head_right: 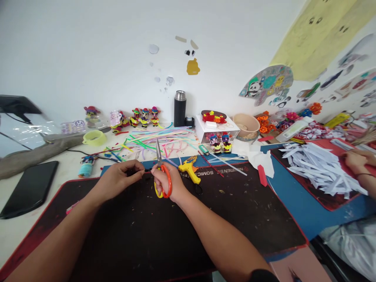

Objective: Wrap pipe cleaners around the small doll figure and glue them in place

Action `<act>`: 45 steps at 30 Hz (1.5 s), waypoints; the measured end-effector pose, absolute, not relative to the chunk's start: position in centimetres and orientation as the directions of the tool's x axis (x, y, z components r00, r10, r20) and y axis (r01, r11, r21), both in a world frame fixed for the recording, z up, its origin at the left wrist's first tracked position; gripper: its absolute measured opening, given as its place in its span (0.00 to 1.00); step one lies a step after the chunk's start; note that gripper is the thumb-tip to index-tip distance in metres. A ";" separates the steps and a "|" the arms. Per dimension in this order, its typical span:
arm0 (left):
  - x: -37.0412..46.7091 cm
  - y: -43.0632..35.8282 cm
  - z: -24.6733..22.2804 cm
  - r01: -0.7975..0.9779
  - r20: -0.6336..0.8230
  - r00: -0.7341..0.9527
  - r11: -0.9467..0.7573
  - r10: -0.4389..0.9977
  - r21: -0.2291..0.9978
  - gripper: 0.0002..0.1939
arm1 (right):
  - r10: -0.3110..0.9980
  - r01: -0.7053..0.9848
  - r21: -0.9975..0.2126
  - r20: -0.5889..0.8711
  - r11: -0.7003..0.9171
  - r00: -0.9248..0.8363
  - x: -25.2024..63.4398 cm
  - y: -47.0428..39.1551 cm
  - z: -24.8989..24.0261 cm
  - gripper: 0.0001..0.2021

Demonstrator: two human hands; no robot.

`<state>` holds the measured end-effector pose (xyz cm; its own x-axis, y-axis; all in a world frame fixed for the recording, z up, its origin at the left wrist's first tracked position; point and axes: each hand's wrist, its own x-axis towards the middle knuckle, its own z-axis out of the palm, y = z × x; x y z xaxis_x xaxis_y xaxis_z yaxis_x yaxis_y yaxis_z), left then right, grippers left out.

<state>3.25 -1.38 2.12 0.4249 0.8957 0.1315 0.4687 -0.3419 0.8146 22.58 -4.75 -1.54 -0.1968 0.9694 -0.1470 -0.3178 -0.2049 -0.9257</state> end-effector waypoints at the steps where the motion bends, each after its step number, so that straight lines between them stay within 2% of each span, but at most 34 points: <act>1: 3.1 -1.3 2.1 0.470 0.135 0.416 -0.340 0.899 0.815 0.10 | 0.971 -0.319 -0.926 -0.148 -0.202 -0.186 22.7 -4.9 -1.5 0.16; 11: 2.3 -0.6 2.3 0.404 0.217 0.263 -0.312 0.940 0.860 0.11 | 0.948 -0.180 -0.959 -0.168 -0.221 -0.269 22.9 -6.9 -1.5 0.16; 19: 1.5 -0.4 2.4 0.351 0.270 0.224 -0.336 0.936 0.874 0.11 | 0.902 -0.088 -0.969 -0.179 -0.231 -0.393 20.9 -6.5 -1.0 0.14; 24: 1.3 -0.2 2.1 0.330 0.289 0.230 -0.354 0.929 0.875 0.10 | 0.901 -0.100 -0.955 -0.223 -0.278 -0.373 20.3 -6.3 -0.7 0.18; 32: 1.3 -0.2 1.8 0.323 0.282 0.248 -0.353 0.927 0.878 0.09 | 0.915 -0.116 -0.954 -0.225 -0.277 -0.334 21.2 -6.8 -1.2 0.15; 40: 1.4 0.0 1.6 0.332 0.274 0.221 -0.336 0.936 0.881 0.09 | 0.945 -0.090 -0.977 -0.160 -0.193 -0.286 21.8 -7.5 -0.8 0.27; 45: 1.4 0.0 1.7 0.336 0.278 0.192 -0.329 0.941 0.882 0.11 | 0.907 -0.109 -0.955 -0.223 -0.277 -0.357 21.6 -7.5 -1.1 0.37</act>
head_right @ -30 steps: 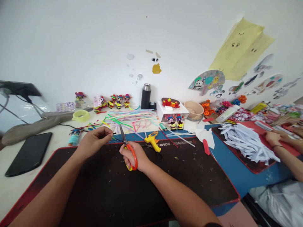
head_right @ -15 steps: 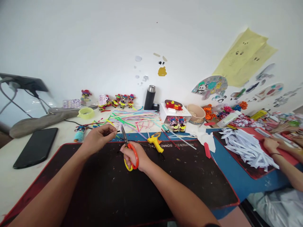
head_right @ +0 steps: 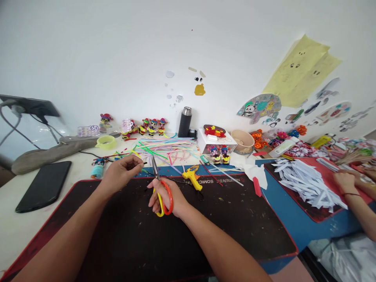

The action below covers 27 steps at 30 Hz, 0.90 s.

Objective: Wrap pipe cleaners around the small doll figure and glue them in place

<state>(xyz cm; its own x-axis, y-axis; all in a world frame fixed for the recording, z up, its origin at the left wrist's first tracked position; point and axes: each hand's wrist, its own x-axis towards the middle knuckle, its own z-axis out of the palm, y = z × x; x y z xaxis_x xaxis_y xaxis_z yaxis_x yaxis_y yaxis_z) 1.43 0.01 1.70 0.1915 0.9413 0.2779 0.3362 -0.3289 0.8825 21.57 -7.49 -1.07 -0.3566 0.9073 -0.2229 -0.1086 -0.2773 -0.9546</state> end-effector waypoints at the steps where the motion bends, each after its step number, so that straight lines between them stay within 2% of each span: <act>1: 1.4 0.0 1.7 0.338 0.281 0.181 -0.328 0.943 0.882 0.11 | 0.896 -0.118 -0.949 -0.229 -0.292 -0.381 21.5 -7.5 -1.2 0.38; 7: 1.5 0.0 1.7 0.327 0.309 0.124 -0.333 0.943 0.884 0.11 | 0.865 -0.190 -0.929 -0.201 -0.317 -0.460 21.4 -7.5 -1.3 0.41; 16: 1.6 -0.1 1.5 0.357 0.340 0.150 -0.371 0.928 0.857 0.11 | 0.883 -0.073 -0.956 -0.232 -0.285 -0.409 20.6 -8.0 -0.2 0.37; 20: 1.8 -0.4 1.5 0.463 0.385 0.197 -0.432 0.902 0.774 0.09 | 0.888 -0.022 -0.960 -0.251 -0.280 -0.385 20.1 -7.9 -0.2 0.37; 27: 1.9 -0.9 1.6 0.652 0.453 0.286 -0.518 0.845 0.554 0.08 | 0.899 -0.005 -0.958 -0.267 -0.287 -0.347 19.8 -7.8 -0.4 0.35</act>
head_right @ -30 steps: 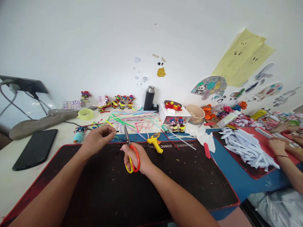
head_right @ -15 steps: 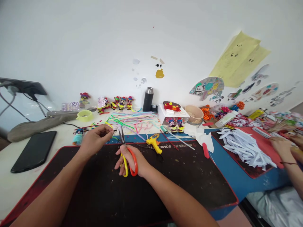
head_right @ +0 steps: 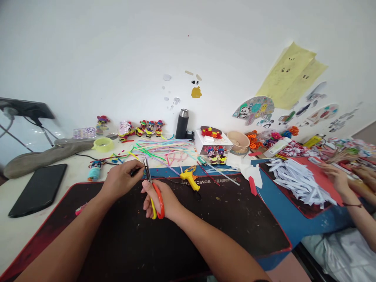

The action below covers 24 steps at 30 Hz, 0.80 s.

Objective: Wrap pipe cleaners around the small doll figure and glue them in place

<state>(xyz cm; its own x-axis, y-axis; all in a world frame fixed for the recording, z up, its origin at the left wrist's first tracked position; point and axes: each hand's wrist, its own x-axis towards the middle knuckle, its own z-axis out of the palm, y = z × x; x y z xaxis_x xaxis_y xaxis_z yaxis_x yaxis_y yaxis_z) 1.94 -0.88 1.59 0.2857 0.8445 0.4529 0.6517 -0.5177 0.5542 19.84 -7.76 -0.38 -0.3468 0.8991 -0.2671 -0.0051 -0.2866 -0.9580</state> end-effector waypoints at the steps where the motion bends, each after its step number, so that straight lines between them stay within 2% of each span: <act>1: 1.9 -0.9 1.5 0.665 0.465 0.301 -0.533 0.833 0.524 0.08 | 0.900 -0.002 -0.958 -0.269 -0.287 -0.343 19.8 -7.8 -0.3 0.35; 6: 1.7 -0.7 1.1 0.717 0.511 0.365 -0.585 0.778 0.379 0.11 | 0.909 0.007 -0.968 -0.237 -0.249 -0.342 19.7 -7.8 -0.2 0.33; 12: 1.6 -0.6 1.1 0.745 0.526 0.418 -0.611 0.741 0.268 0.13 | 0.913 0.036 -0.971 -0.236 -0.238 -0.333 19.7 -7.8 -0.3 0.32; 24: 1.5 -0.5 1.0 0.748 0.510 0.427 -0.609 0.747 0.265 0.11 | 0.926 0.035 -0.972 -0.233 -0.234 -0.296 19.4 -7.9 -0.6 0.29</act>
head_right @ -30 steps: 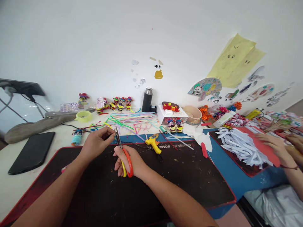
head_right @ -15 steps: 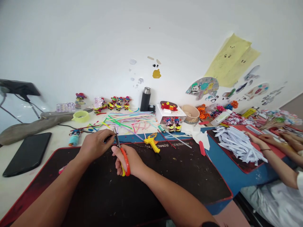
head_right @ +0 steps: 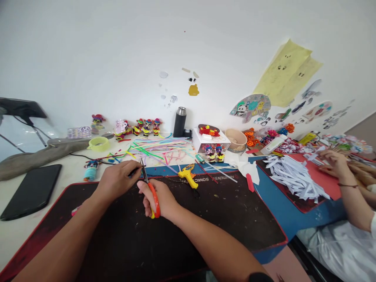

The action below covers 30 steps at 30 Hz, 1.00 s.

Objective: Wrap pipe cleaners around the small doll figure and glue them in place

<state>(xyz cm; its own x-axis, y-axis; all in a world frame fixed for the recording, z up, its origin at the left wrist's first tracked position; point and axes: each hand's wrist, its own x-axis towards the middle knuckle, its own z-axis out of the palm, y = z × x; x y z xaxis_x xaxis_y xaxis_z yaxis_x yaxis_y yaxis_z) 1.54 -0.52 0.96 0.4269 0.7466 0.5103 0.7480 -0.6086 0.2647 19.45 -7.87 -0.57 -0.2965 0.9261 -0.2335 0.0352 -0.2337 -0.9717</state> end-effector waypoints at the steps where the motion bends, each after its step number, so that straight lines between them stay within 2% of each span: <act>1: 1.5 -0.5 1.0 0.752 0.506 0.428 -0.606 0.749 0.260 0.11 | 0.926 0.034 -0.970 -0.238 -0.239 -0.294 19.4 -7.9 -0.6 0.29; 7: 1.7 -0.5 1.1 0.761 0.506 0.439 -0.607 0.743 0.230 0.13 | 0.924 0.033 -0.964 -0.262 -0.264 -0.277 19.3 -7.9 -0.4 0.29; 17: 1.7 -0.5 1.0 0.756 0.464 0.428 -0.589 0.775 0.286 0.12 | 0.915 0.051 -0.956 -0.293 -0.290 -0.279 19.2 -7.8 -0.2 0.26; 30: 1.5 -0.4 0.9 0.764 0.442 0.491 -0.615 0.751 0.197 0.13 | 0.890 -0.014 -0.937 -0.328 -0.350 -0.316 19.4 -7.8 -0.4 0.23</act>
